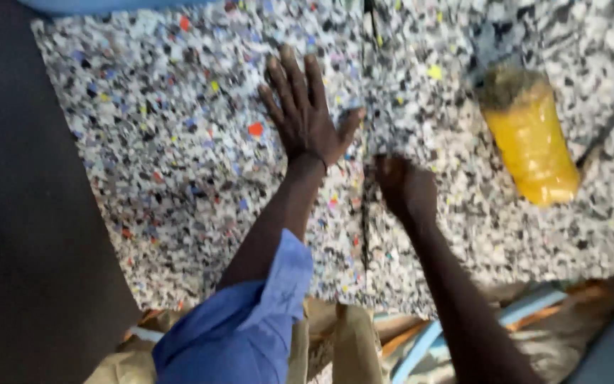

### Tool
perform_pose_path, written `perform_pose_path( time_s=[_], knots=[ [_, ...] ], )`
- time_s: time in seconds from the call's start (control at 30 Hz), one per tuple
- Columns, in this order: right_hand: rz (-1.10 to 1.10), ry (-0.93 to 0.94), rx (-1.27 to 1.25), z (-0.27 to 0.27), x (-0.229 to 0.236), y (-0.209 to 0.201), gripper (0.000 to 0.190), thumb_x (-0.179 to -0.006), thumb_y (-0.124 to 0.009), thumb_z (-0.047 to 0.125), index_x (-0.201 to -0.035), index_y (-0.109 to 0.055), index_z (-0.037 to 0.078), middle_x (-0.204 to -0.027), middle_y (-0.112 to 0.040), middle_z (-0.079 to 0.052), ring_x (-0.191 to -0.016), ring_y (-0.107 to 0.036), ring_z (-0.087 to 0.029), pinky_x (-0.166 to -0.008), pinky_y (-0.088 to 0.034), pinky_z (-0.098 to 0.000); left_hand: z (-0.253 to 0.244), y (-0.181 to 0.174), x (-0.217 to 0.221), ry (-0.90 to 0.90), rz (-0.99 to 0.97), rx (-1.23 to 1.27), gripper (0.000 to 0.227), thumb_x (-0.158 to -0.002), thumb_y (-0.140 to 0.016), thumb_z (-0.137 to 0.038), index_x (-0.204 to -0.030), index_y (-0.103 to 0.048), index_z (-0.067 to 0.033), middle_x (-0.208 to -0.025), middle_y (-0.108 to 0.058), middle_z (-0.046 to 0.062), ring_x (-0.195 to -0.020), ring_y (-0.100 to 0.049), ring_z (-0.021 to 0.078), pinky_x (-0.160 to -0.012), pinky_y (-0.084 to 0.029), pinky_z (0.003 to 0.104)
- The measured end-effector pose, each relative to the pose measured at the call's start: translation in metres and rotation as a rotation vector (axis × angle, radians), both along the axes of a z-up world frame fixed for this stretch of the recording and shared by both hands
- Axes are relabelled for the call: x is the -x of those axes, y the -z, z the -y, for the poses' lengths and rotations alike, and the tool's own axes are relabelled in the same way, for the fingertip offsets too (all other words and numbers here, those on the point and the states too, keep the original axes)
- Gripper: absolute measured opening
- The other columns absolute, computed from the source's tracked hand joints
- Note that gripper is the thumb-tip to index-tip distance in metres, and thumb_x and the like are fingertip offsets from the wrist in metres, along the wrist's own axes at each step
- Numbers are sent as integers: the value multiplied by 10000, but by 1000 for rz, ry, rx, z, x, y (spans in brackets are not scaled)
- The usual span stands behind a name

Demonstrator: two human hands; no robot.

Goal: A person uses a long knife to trim the edges and cut sections of large bonded foam sheets on the floor.

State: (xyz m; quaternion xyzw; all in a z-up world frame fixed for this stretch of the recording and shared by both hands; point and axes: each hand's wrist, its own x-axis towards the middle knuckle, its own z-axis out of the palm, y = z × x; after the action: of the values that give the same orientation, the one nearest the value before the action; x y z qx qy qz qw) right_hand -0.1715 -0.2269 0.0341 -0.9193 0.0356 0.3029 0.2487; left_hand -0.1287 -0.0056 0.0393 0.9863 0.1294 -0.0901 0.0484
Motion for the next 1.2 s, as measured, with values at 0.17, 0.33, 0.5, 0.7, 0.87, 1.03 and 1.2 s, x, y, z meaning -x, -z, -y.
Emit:
perform_pose_path(
  time_s=[0.17, 0.33, 0.5, 0.7, 0.87, 1.03, 1.2],
  knots=[
    [-234, 240, 72, 17, 93, -25, 483, -1062, -727, 679, -1248, -812, 242, -1154, -888, -129, -1178, -825, -451, -1082, -604, -642, 26, 13, 67, 80, 153, 96, 1180, -1087, -291, -914, -1877, -198, -43, -1954, -60, 294, -1820, -22, 522, -1437, -25, 716],
    [-401, 102, 274, -24, 44, -55, 556, -1131, -531, 617, -1366, -760, 168, -1286, -850, -248, -1276, -782, -522, -1113, -577, -657, 34, 28, 99, 113, 125, 121, 1452, -917, -655, -1012, -1895, -138, -71, -1965, -60, 269, -1817, -49, 530, -1429, -67, 743],
    [-324, -52, 309, -16, 49, -30, 535, -1110, -599, 574, -1408, -779, 169, -1236, -861, -235, -1195, -818, -528, -1023, -632, -660, 35, 14, 93, 101, 13, 110, 1614, -794, -852, -980, -1904, -97, -84, -1973, -53, 257, -1820, -33, 514, -1423, -25, 751],
    [-215, 132, 38, -27, 36, -74, 592, -1103, -684, 298, -1668, -533, 202, -1542, -689, -187, -1354, -750, -471, -1133, -578, -680, 22, 8, 57, 130, -85, 125, 1545, -835, -884, -895, -1898, -103, -91, -1947, -73, 260, -1798, -95, 515, -1391, 25, 806],
    [313, -141, 65, -22, 48, 10, 382, -949, -767, 221, -1318, -777, 320, -1191, -734, -29, -885, -770, -368, -592, -611, -550, 10, 34, -30, 492, 75, 131, 846, -772, -983, -636, -1489, -734, -263, -1777, -483, 184, -1707, -283, 508, -1380, -21, 812],
    [296, -82, 105, -25, 56, -4, 268, -905, -723, 134, -1164, -706, 201, -1087, -697, -121, -866, -718, -477, -552, -549, -646, 46, 51, -81, 388, -71, -1, 539, -780, -896, -450, -1306, -834, -351, -1663, -526, 83, -1617, -332, 467, -1326, -72, 891],
    [488, -201, 173, -25, 61, 12, 209, -964, -768, 102, -1159, -739, 170, -1096, -757, -66, -963, -746, -349, -368, -473, -477, 60, 51, -103, 296, -119, -32, 387, -939, -774, -236, -1284, -864, -386, -1643, -514, 56, -1568, -355, 454, -1303, -89, 922]
  ],
)
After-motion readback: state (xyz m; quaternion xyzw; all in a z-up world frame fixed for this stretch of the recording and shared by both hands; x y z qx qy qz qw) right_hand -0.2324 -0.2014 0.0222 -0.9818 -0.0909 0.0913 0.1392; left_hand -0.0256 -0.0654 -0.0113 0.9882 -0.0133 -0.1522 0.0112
